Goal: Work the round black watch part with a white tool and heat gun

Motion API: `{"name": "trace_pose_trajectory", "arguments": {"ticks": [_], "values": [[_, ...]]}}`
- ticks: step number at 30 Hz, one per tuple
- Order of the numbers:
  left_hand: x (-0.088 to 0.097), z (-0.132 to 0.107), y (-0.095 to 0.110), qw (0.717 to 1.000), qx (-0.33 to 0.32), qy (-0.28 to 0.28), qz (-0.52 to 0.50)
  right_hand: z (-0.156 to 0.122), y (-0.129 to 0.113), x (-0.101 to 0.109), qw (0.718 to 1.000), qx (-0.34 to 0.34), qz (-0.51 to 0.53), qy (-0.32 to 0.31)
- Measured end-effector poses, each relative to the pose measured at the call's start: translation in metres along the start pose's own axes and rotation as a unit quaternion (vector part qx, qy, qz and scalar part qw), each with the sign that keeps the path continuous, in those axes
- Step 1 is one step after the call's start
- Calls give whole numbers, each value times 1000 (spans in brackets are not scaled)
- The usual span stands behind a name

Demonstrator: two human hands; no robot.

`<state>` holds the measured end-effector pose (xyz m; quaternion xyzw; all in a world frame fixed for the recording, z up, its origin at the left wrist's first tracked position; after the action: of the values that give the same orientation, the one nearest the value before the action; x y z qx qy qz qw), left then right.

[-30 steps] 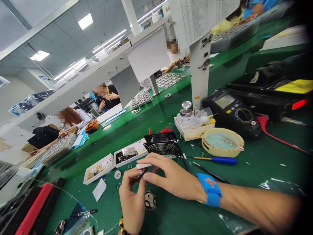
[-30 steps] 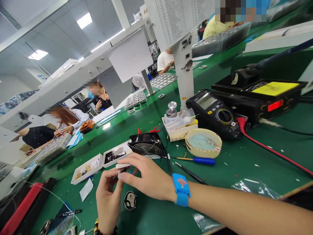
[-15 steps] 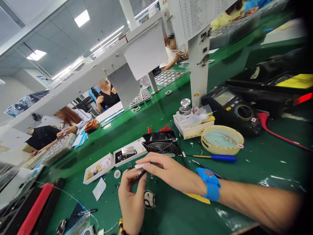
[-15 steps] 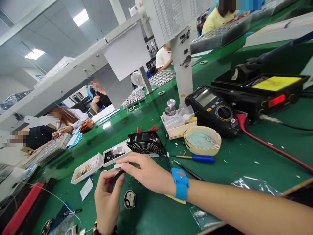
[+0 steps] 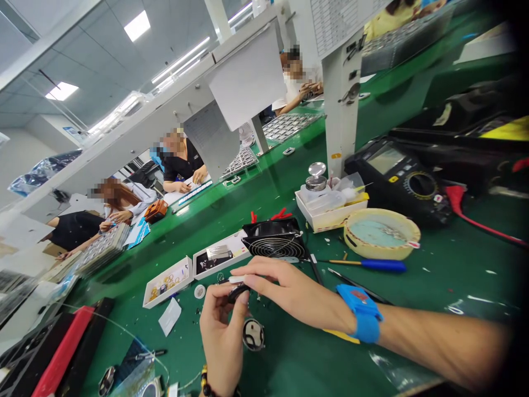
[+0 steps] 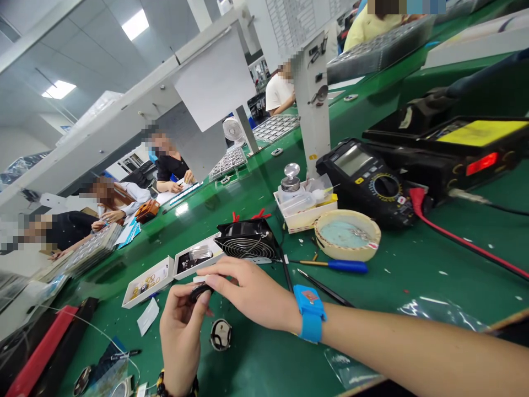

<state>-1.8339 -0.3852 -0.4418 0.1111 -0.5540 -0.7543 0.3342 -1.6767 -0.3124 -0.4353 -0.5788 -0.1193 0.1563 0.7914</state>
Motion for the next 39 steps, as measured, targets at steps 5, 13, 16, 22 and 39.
{"name": "trace_pose_trajectory", "arguments": {"ticks": [5,13,16,22,39], "values": [[1,-1,-1,992,76,-64,-77,-1,-3,1,1000,6,-18,18],[-3,-1,9,954,197,-84,-209,1,2,0,1000,6,14,24],[-2,-1,9,947,216,-91,-220,1,2,0,1000,9,20,21],[-2,-1,9,936,239,-106,-235,0,-1,0,999,9,26,18],[-3,4,9,821,364,-174,-403,-2,-5,-1,1000,9,9,3]]}}
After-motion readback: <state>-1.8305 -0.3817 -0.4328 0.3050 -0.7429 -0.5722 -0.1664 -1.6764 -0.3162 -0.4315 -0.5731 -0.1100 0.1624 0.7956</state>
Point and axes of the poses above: each hand's wrist, its own z-axis towards the middle knuckle, its own x-axis out of the back of the hand, y = z × x, the point moved 1 cm from there along z, towards the middle knuckle, and after that the axes turned 15 degrees about y, right-handed, at the moved point
